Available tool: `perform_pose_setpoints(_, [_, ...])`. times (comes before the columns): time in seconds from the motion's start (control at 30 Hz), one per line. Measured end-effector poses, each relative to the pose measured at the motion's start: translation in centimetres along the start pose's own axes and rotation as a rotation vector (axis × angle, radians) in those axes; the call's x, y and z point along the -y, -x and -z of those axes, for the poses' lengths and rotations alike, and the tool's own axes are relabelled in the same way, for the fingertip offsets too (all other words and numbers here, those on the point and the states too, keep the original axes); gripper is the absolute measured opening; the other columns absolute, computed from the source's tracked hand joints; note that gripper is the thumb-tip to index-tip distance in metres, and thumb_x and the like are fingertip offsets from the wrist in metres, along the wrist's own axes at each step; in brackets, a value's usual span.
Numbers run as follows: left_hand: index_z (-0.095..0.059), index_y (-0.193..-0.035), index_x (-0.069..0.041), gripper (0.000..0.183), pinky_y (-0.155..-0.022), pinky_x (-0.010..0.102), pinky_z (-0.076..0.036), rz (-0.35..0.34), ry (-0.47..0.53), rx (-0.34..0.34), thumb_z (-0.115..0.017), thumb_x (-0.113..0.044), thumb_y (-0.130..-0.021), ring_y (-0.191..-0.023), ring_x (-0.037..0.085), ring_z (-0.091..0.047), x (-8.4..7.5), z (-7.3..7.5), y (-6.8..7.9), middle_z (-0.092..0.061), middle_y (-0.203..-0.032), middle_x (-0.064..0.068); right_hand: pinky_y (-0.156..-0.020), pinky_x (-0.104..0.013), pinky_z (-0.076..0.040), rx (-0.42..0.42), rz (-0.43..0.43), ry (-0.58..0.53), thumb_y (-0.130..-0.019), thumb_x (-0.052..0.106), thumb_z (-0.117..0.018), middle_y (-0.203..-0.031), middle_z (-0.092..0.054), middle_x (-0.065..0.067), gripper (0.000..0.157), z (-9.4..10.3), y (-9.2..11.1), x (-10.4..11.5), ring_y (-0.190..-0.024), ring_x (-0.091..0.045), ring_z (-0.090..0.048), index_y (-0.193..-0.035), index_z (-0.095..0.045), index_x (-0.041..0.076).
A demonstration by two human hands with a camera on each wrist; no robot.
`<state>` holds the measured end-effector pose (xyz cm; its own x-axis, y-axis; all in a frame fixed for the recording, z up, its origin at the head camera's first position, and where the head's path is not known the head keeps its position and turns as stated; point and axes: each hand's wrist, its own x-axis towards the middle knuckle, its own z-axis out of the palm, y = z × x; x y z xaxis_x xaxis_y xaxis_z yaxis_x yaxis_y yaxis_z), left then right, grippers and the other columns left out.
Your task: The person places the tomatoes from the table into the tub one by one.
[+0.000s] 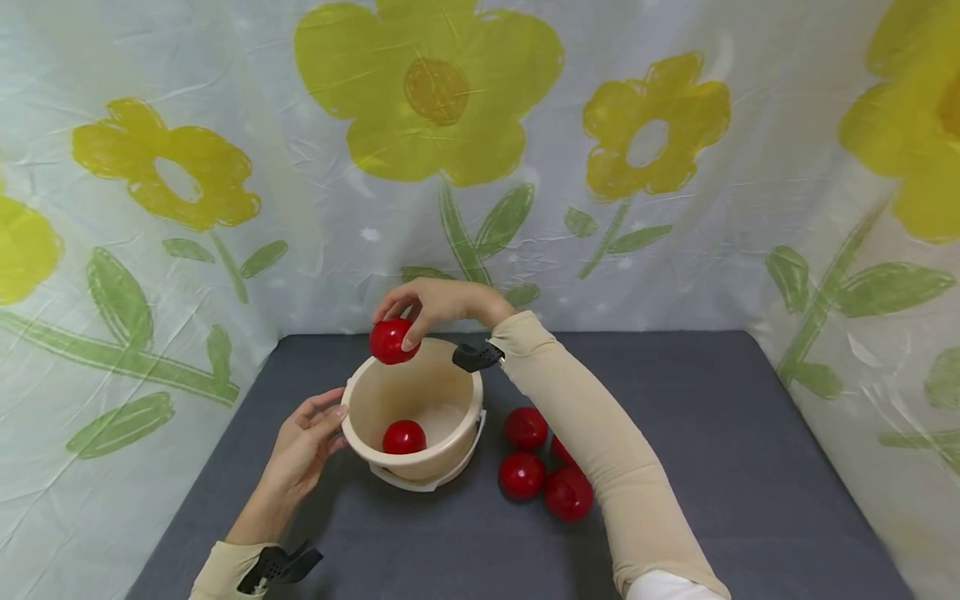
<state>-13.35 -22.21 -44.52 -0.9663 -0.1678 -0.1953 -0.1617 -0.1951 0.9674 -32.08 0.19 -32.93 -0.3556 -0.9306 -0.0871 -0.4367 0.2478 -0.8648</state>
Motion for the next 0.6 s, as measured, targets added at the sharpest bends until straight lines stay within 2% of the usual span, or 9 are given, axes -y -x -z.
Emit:
perform_pose_setpoints(0.2, [-0.047,-0.135,-0.003,0.041,-0.066,0.025,-0.059,0.006,-0.021,-0.010,-0.060,-0.002,-0.096,-0.081,0.011,-0.067,0.1,0.1,0.2,-0.069,-0.094,-0.005,-0.095,-0.034,-0.055,0.067,-0.025,-0.010,-0.081,0.006,-0.075,-0.129,-0.062,-0.007,0.051,-1.5,-0.5,-1.0,-0.121,-0.025,-0.057,-0.130,-0.059,0.011])
perform_pose_setpoints(0.47, [-0.047,-0.136,-0.004,0.041,-0.068,0.025,-0.059,0.028,-0.031,-0.016,-0.059,-0.003,-0.097,-0.085,0.012,-0.068,0.1,0.0,0.2,-0.068,-0.095,-0.005,-0.096,-0.031,-0.055,0.148,-0.034,0.039,-0.080,0.008,-0.078,-0.131,-0.062,-0.009,0.054,-3.4,-1.1,-1.9,-0.118,-0.020,-0.059,-0.131,-0.059,0.011])
perform_pose_setpoints(0.6, [-0.047,-0.135,-0.005,0.040,-0.068,0.025,-0.059,0.023,-0.030,-0.019,-0.059,-0.003,-0.097,-0.085,0.011,-0.068,0.1,0.0,0.3,-0.069,-0.096,-0.004,-0.095,-0.032,-0.055,0.195,-0.034,0.025,-0.080,0.009,-0.078,-0.131,-0.063,-0.009,0.055,-4.2,-1.3,-2.4,-0.116,-0.021,-0.060,-0.131,-0.058,0.010])
